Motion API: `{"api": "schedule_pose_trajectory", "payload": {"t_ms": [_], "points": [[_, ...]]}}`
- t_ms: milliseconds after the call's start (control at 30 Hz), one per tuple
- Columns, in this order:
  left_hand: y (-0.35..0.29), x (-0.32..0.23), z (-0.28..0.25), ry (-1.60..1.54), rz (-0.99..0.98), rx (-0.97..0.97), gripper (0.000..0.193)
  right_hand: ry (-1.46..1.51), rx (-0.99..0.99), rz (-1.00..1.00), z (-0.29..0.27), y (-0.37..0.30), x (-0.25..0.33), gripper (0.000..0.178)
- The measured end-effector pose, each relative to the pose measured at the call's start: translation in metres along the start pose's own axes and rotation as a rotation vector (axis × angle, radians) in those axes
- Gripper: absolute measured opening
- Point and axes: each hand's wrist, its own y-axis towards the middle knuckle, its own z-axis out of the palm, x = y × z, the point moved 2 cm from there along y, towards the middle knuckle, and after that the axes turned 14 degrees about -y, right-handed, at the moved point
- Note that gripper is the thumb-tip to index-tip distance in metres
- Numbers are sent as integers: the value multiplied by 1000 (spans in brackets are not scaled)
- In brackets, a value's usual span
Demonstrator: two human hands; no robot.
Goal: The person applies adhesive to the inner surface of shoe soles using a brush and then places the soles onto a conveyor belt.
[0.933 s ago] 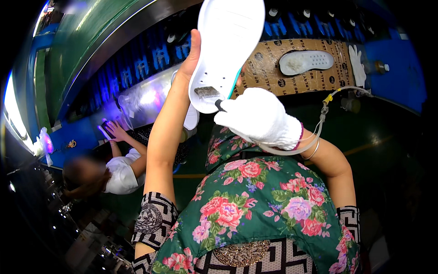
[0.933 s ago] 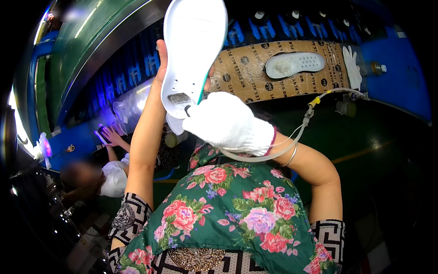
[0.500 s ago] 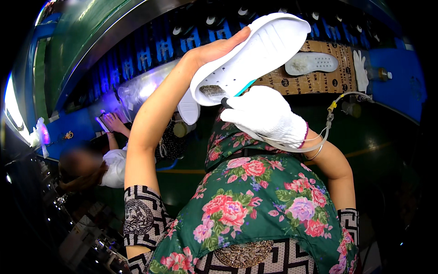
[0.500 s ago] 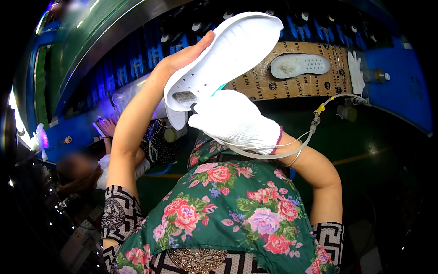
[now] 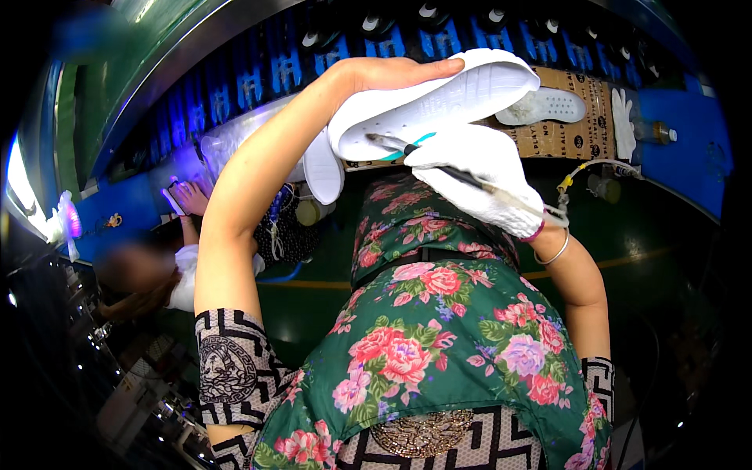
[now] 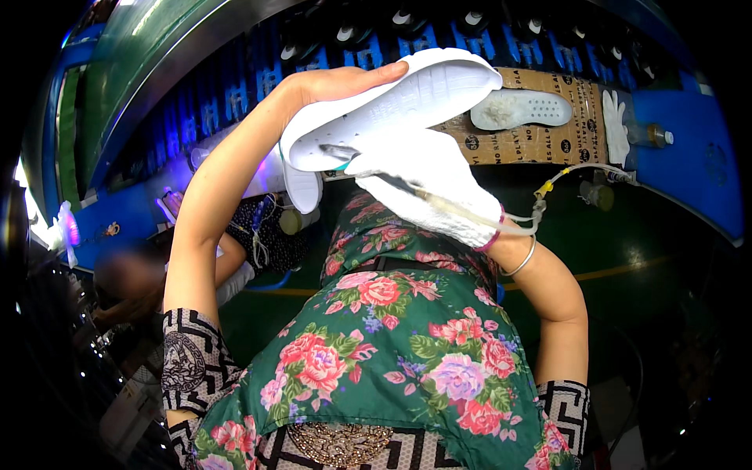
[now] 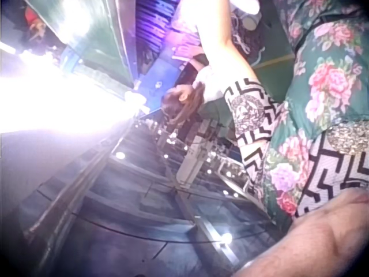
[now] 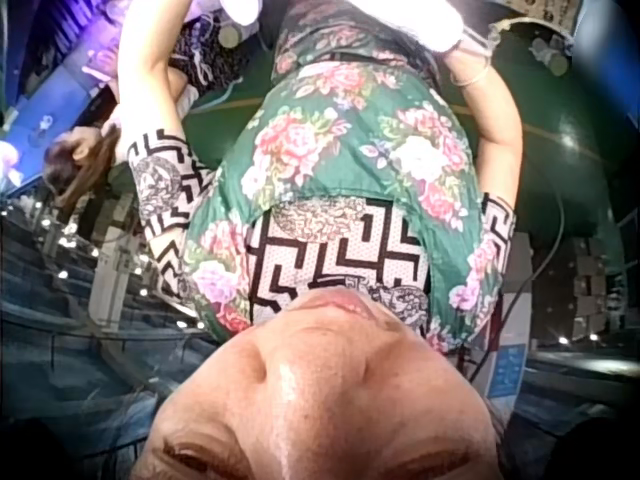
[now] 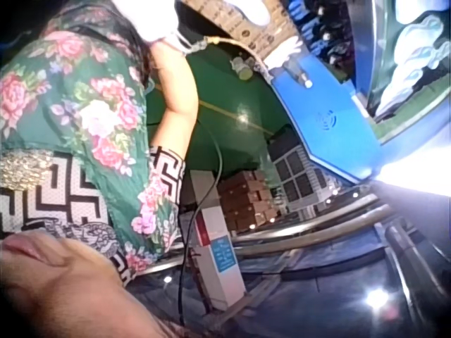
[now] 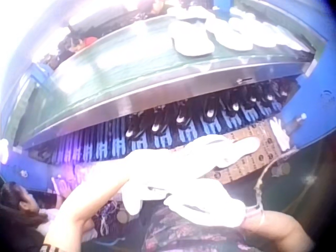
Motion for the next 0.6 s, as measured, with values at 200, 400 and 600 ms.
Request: {"api": "schedule_pose_trajectory", "payload": {"t_ms": [200, 400, 600], "points": [[15, 27, -4, -114, 119, -154, 104, 170, -27, -56, -4, -6, 16, 17], [24, 53, 9, -1298, 347, 406, 91, 626, -342, 545, -30, -7, -10, 20], [25, 66, 66, -1307, 517, -35, 59, 66, -381, 216, -47, 10, -32, 16]]}}
